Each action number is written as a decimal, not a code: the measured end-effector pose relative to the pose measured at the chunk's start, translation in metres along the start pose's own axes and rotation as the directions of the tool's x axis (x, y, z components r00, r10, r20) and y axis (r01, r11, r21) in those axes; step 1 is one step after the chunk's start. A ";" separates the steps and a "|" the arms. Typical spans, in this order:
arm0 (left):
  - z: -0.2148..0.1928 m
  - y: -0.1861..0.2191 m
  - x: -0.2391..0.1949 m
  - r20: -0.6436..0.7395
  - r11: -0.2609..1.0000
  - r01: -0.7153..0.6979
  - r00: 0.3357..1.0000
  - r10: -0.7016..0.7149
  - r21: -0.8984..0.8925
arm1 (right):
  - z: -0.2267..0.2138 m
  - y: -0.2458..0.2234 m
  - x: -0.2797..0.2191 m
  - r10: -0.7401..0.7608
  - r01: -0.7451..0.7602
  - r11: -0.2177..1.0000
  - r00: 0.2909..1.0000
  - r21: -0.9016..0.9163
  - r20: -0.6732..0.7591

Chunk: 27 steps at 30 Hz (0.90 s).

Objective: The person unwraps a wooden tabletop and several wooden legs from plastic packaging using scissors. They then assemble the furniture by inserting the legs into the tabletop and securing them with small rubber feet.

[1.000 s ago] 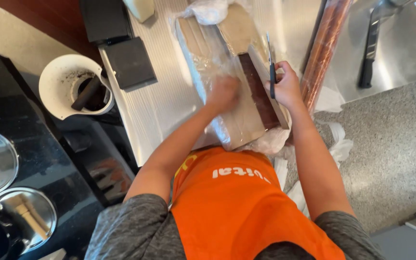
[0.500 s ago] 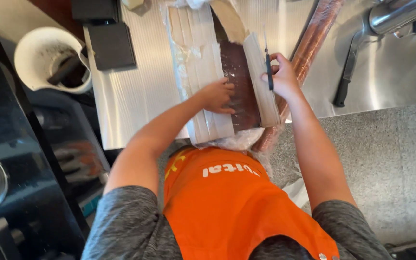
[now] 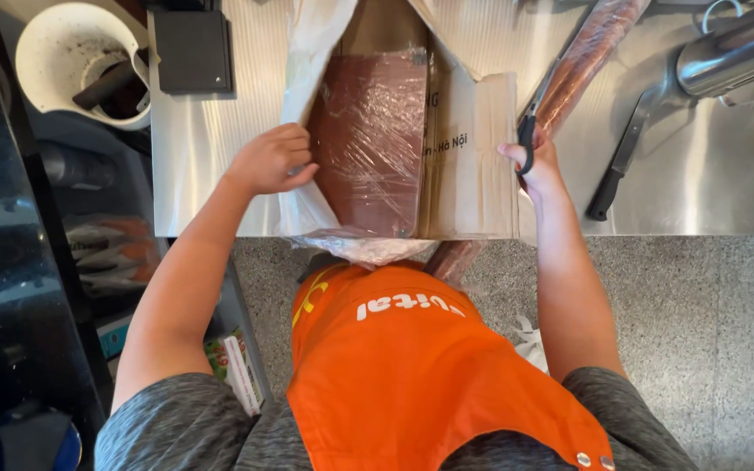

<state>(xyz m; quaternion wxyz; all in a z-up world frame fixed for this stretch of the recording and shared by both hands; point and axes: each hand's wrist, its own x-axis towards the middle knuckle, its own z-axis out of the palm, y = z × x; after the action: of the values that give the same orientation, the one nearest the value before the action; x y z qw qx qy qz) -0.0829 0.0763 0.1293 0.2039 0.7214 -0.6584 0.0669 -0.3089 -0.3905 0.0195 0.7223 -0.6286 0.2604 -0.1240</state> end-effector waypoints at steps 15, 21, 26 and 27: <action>0.019 0.009 -0.024 -0.056 0.988 0.142 0.989 -0.138 0.068 | 0.053 -0.034 -0.021 0.144 -0.138 0.925 0.989 -0.353 -0.009; 0.043 0.021 -0.001 -0.255 0.981 0.187 0.952 -0.169 0.048 | 0.103 -0.055 -0.024 0.239 -0.181 0.850 0.969 -0.495 0.056; 0.049 0.020 0.006 -0.246 0.985 0.160 0.959 -0.139 0.070 | 0.120 -0.067 -0.028 0.284 -0.256 0.939 0.954 -0.228 0.099; 0.050 0.019 0.008 -0.223 0.984 0.159 0.965 -0.136 0.086 | 0.126 -0.075 -0.030 0.318 -0.303 0.938 0.945 -0.168 0.070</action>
<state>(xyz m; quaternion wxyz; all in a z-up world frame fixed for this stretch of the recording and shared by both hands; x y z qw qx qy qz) -0.1096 0.0491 0.0908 0.2412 0.7665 -0.5724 0.1635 -0.2559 -0.2823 0.1087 0.6934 -0.6389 0.3304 0.0427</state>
